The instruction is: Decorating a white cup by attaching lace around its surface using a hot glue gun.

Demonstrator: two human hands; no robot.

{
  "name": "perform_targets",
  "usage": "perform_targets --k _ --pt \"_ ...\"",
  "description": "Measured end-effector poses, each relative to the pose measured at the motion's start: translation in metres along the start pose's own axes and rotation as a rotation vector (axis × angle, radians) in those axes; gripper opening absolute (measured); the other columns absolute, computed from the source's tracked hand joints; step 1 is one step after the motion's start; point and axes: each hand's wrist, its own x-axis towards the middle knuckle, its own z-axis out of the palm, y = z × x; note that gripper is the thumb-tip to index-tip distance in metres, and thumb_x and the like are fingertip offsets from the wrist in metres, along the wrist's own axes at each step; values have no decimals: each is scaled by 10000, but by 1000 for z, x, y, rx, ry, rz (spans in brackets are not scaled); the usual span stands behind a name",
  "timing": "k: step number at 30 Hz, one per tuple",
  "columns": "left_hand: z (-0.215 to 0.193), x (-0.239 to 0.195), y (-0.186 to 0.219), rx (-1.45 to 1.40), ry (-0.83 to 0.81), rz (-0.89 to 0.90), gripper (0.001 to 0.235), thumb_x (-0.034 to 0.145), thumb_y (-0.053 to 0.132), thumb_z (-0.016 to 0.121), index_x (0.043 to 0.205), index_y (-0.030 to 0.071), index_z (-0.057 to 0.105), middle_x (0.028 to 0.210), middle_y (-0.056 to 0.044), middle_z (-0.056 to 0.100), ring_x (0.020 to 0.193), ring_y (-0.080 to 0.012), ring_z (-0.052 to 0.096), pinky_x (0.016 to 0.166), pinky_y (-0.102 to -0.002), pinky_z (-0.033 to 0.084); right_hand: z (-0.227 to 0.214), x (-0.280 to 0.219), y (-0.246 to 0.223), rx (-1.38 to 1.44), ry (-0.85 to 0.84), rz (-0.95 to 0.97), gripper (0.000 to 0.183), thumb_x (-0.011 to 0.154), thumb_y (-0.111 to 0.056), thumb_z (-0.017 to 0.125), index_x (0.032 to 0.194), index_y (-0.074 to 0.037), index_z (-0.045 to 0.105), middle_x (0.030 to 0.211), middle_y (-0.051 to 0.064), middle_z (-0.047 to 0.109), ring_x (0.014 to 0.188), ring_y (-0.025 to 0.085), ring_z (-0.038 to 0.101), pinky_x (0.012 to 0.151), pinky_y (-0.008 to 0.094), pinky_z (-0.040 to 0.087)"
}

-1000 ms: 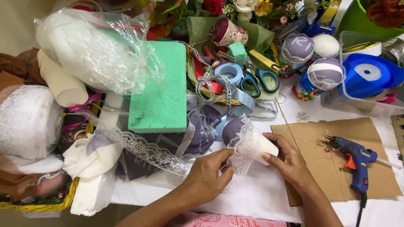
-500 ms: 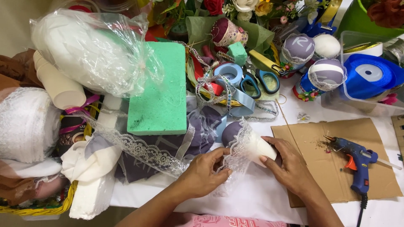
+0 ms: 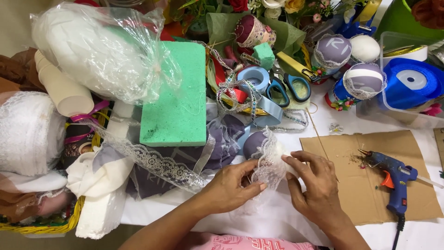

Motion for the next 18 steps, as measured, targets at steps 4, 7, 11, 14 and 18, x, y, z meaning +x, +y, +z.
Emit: perform_targets --k 4,7,11,14,18 --pt "4 10 -12 35 4 -42 647 908 374 624 1503 133 543 867 3 661 691 -134 554 643 -314 451 1 4 -5 -41 8 -68 395 902 -104 672 1272 -241 687 1230 86 672 1059 225 647 930 444 431" --pt "9 16 -27 -15 49 -44 697 877 351 636 1506 88 493 1364 -32 694 1042 -146 679 917 -306 516 2 6 -8 -81 15 -140 373 934 -107 649 1284 -231 677 1234 89 663 1009 247 649 888 454 454" --pt "8 20 -37 -61 60 -42 711 914 321 630 1518 10 418 1568 -175 468 1451 -291 473 1178 -373 375 1 6 -9 -21 42 -125 378 930 -62 656 1288 -183 672 1224 113 668 1018 243 655 904 429 468" --pt "6 21 -38 -73 63 -55 694 921 311 627 1516 17 425 1566 -171 475 1452 -287 472 1181 -375 373 1 8 -8 15 69 -83 331 932 -44 638 1251 -123 677 1210 115 678 1067 264 660 925 414 480" --pt "4 20 -37 -74 71 -32 662 919 298 622 1497 20 458 1541 -160 519 1437 -276 500 1165 -377 392 2 8 -7 50 110 -97 324 956 -54 633 1275 -94 671 1252 177 663 1119 310 645 967 436 504"
